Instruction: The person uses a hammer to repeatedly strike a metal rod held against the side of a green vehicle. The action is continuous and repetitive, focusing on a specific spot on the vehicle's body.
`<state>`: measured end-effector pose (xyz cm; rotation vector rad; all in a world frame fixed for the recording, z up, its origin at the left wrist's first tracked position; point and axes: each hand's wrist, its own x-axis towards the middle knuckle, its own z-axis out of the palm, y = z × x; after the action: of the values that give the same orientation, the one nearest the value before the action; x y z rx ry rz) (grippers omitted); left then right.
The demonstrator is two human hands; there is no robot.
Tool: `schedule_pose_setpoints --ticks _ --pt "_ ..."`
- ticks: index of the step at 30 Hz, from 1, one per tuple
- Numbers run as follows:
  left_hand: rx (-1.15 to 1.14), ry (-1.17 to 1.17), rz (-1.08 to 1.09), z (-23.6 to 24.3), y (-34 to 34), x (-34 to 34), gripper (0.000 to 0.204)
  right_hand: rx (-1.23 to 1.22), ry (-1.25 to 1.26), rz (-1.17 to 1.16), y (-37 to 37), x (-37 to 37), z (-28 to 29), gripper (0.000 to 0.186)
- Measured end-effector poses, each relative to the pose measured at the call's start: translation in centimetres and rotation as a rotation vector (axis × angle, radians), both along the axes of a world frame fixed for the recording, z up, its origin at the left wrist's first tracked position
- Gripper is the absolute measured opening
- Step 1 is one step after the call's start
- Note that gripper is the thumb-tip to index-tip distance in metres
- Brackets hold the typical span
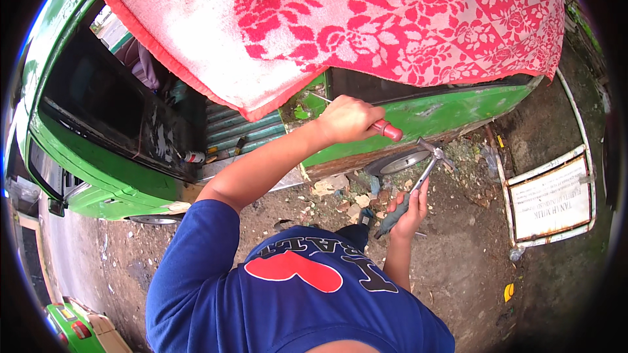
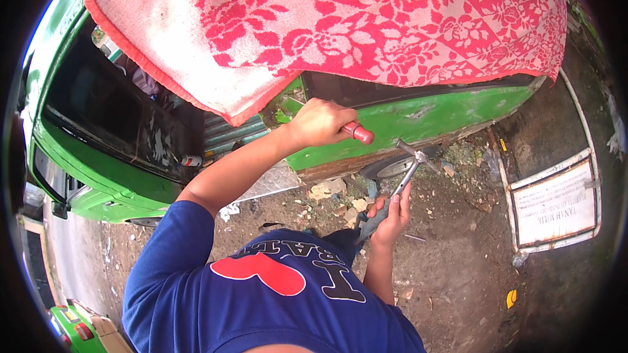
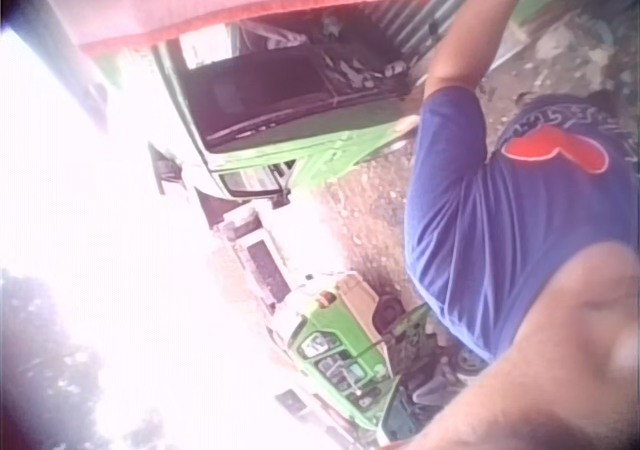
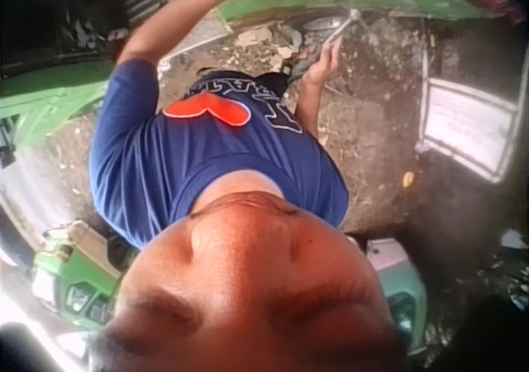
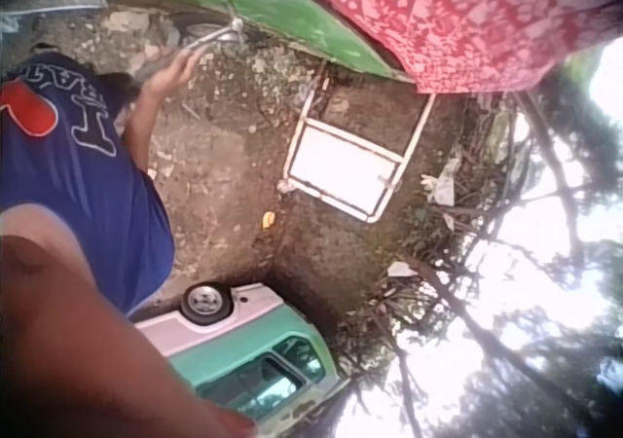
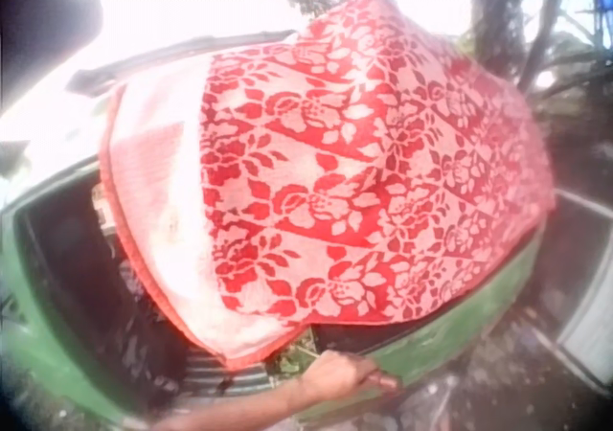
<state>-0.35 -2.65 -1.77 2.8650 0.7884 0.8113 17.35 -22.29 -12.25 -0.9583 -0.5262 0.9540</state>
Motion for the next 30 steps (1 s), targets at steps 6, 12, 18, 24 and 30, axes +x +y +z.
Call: schedule_pose_setpoints --ticks 6,12,18,24,30 --pt "0.086 -0.16 -0.058 -1.4 -0.3 -1.6 0.018 -0.003 -0.009 0.017 -0.2 0.1 0.4 0.053" --pt "0.181 -0.364 -0.127 -1.4 -1.9 -3.6 0.019 -0.028 -0.071 0.056 -0.1 0.3 1.2 0.053" --pt "-0.026 -0.564 -0.132 -2.5 -4.1 -6.3 0.026 -0.011 -0.118 0.086 0.3 0.3 2.4 0.053" --pt "-0.082 -0.679 -0.08 -3.3 -4.9 -6.6 0.03 -0.012 -0.198 0.156 0.9 0.4 3.8 0.052" --pt "0.024 -0.759 0.036 -3.7 -4.9 -5.1 0.037 0.014 -0.201 0.239 1.2 1.2 5.9 0.052"
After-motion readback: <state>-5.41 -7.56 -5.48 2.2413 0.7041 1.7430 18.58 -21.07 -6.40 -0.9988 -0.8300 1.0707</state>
